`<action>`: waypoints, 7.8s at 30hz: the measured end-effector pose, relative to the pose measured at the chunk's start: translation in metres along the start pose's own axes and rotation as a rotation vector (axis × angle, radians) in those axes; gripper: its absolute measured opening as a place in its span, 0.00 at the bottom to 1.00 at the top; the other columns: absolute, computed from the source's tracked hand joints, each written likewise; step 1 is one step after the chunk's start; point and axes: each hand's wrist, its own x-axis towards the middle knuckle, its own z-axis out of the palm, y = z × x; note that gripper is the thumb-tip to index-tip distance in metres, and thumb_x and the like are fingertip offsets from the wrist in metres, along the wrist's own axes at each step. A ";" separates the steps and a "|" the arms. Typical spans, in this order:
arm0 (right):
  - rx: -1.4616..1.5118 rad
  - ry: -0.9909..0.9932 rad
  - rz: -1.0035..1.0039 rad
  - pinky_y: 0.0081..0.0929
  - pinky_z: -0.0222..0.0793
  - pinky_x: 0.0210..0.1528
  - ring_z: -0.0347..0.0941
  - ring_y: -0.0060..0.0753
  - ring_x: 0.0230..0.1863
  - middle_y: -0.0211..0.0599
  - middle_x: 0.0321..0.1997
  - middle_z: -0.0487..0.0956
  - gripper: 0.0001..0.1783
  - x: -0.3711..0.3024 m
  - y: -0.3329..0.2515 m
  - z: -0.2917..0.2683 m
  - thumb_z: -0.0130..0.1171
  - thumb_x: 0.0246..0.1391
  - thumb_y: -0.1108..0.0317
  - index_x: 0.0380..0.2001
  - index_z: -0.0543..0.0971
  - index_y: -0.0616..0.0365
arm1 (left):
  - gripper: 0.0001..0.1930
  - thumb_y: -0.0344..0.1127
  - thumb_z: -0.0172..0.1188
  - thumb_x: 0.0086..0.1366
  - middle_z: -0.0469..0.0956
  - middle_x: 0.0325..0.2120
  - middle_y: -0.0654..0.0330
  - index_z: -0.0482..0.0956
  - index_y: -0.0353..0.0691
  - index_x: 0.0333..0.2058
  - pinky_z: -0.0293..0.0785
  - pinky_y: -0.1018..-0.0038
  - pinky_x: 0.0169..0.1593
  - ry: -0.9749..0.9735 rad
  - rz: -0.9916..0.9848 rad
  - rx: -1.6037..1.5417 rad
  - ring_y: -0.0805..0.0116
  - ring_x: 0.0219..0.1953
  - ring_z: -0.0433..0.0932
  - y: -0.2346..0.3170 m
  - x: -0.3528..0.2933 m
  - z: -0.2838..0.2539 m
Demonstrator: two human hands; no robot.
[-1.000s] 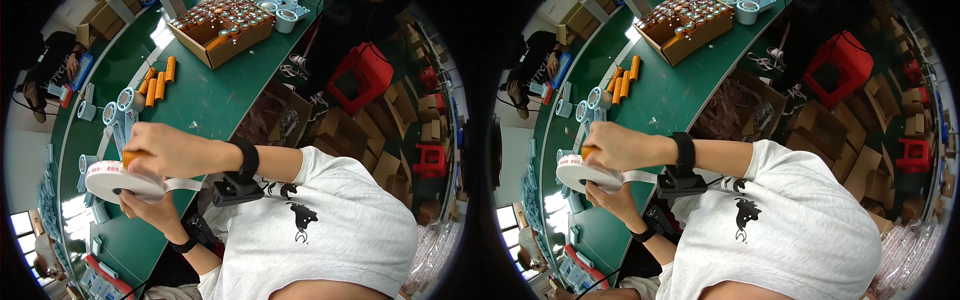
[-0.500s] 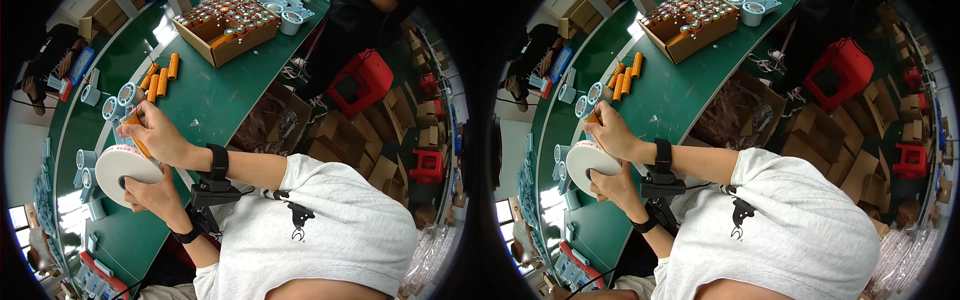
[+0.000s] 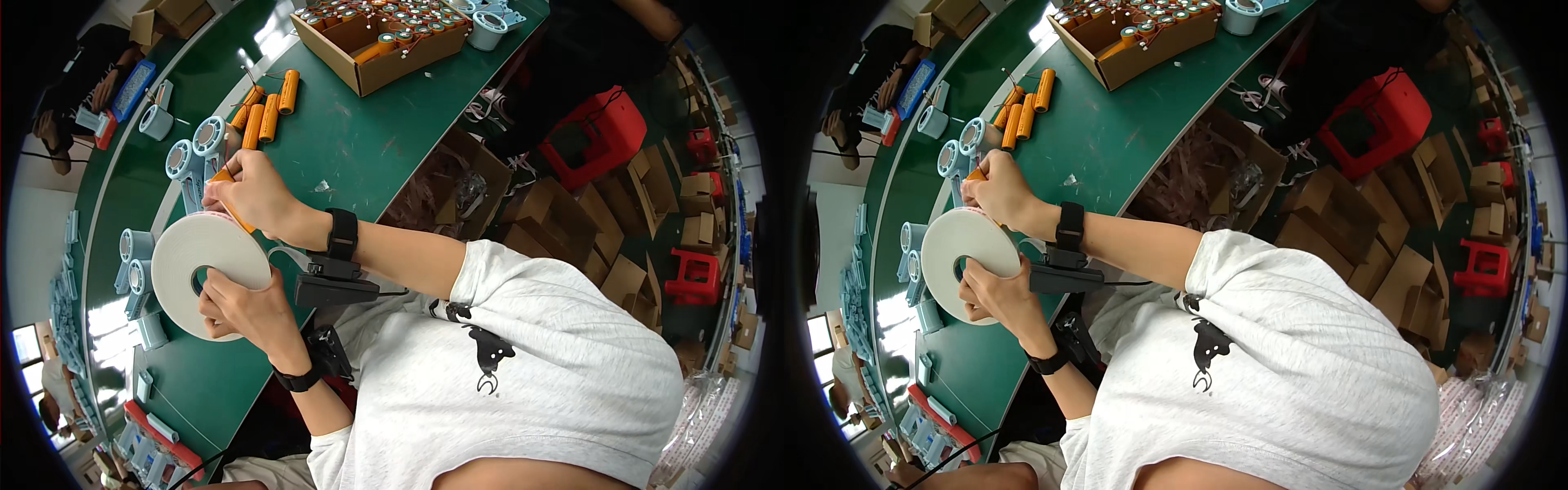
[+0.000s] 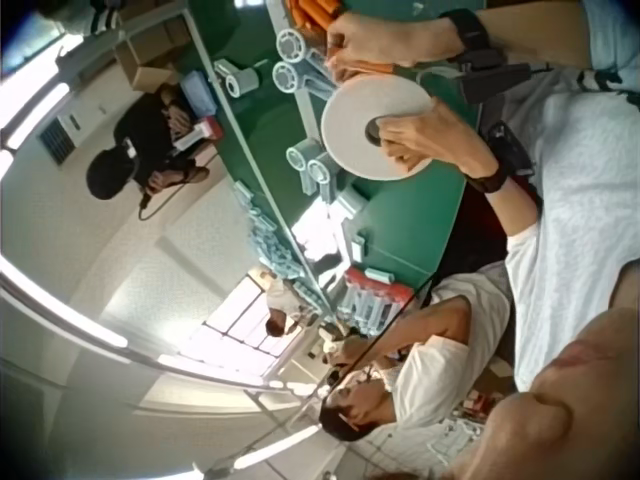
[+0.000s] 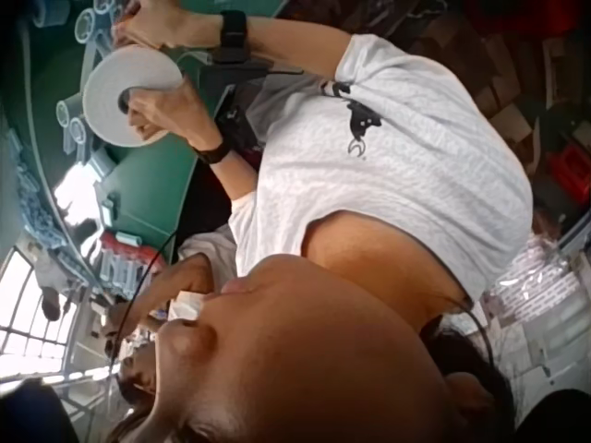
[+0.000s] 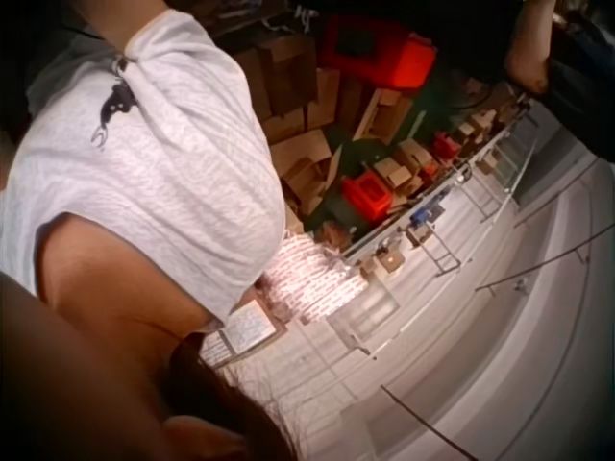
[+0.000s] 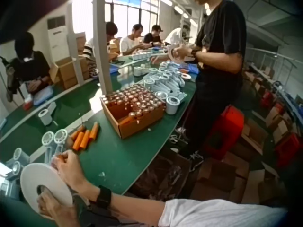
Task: Assembling plastic components by applying adhesive tape and fitting parts together.
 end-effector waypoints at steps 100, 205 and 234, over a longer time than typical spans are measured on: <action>-1.104 -0.124 -0.444 0.32 0.69 0.40 0.74 0.45 0.37 0.47 0.33 0.77 0.10 0.048 -0.079 -0.112 0.47 0.52 0.71 0.37 0.74 0.62 | 0.23 0.29 0.58 0.46 0.66 0.42 0.53 0.72 0.37 0.45 0.70 0.73 0.42 -0.213 0.527 -0.235 0.64 0.42 0.71 -0.068 0.325 0.020; -0.071 -1.071 -0.030 0.25 0.67 0.44 0.72 0.28 0.38 0.38 0.35 0.76 0.12 -0.043 -0.059 -0.058 0.54 0.48 0.75 0.38 0.74 0.65 | 0.28 0.23 0.61 0.42 0.62 0.55 0.60 0.72 0.48 0.47 0.56 0.59 0.56 -0.513 0.905 -0.232 0.51 0.58 0.56 -0.071 0.089 -0.006; -1.181 -0.677 -0.737 0.30 0.66 0.33 0.68 0.38 0.30 0.36 0.26 0.70 0.11 -0.036 -0.018 -0.026 0.62 0.37 0.75 0.24 0.70 0.59 | 0.04 0.24 0.44 0.60 0.67 0.43 0.55 0.66 0.36 0.35 0.51 0.69 0.56 -0.436 0.632 -0.594 0.59 0.53 0.62 -0.057 0.075 -0.008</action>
